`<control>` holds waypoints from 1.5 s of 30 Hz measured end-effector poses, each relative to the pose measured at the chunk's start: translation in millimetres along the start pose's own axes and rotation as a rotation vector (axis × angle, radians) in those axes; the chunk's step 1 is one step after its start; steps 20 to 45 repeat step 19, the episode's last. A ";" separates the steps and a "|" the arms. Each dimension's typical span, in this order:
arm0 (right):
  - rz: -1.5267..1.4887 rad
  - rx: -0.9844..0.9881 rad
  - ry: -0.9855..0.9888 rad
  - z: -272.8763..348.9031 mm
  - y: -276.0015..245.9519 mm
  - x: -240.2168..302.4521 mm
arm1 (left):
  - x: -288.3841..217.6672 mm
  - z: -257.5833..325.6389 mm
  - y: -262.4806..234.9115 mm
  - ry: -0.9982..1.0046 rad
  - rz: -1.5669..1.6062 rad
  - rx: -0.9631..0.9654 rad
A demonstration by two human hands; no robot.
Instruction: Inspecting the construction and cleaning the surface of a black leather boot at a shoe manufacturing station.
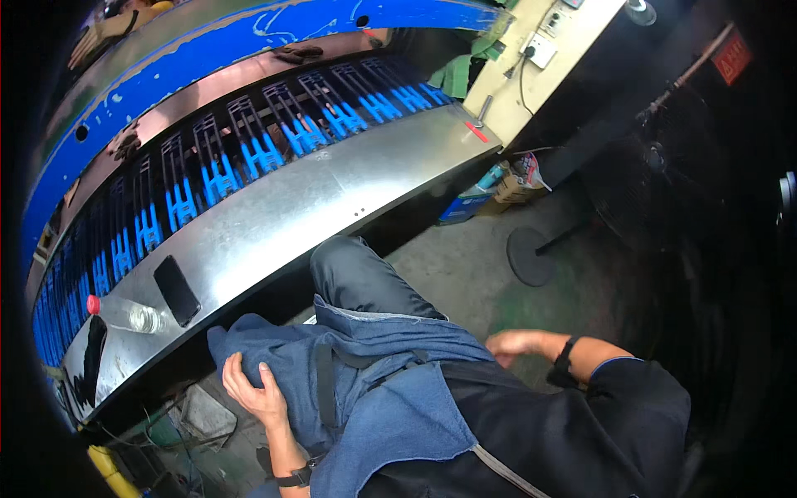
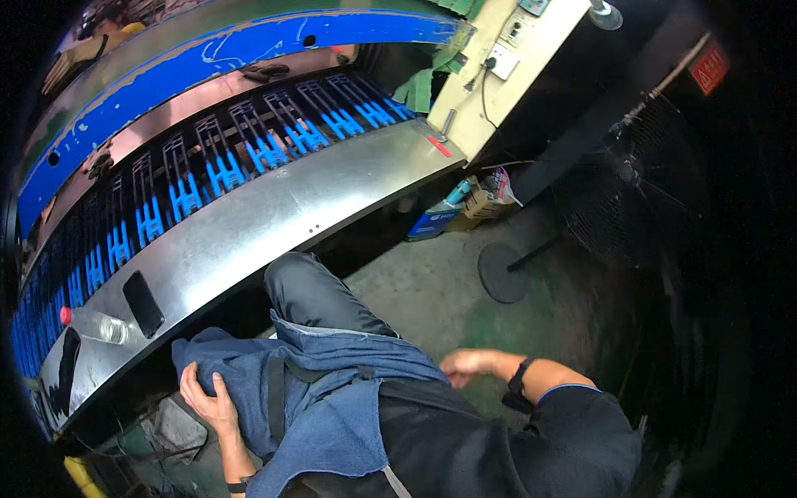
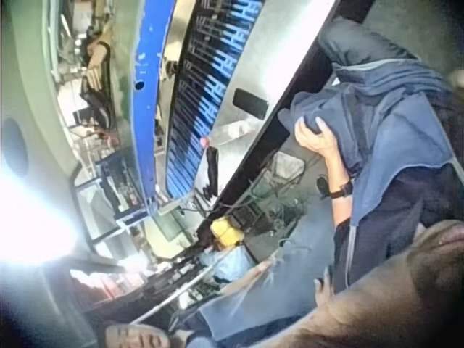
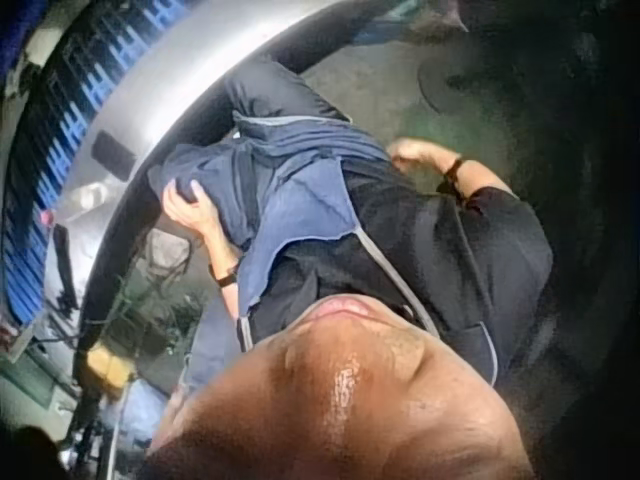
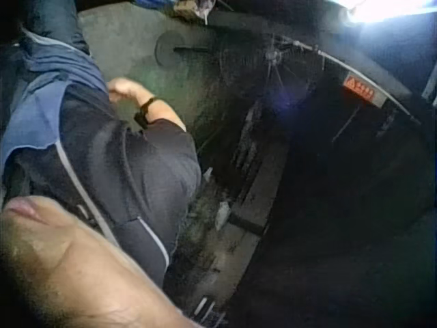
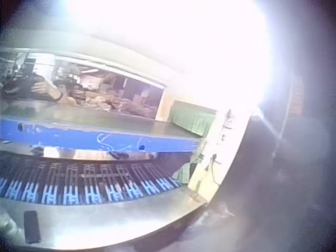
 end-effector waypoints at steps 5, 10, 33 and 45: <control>-0.295 -0.500 -0.366 29.8 -67.3 85.3 | -12.8 -25.8 0.3 -0.061 0.118 0.143; -0.170 -0.591 -0.470 55.0 -113.1 117.1 | -41.7 -68.6 11.0 -0.009 0.191 0.323; 0.556 -1.284 -0.394 155.1 -279.9 131.6 | -132.8 -191.0 110.6 0.292 -0.051 0.693; 0.556 -1.284 -0.394 155.1 -279.9 131.6 | -132.8 -191.0 110.6 0.292 -0.051 0.693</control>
Point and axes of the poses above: each hand's wrist, its own z-axis away from the middle knuckle, its own y-axis out of the palm, x = y × z, the point moved 1 cm from there along -z, towards the middle knuckle, and after that the axes turned 4 degrees about -y, right-handed, at the moved point
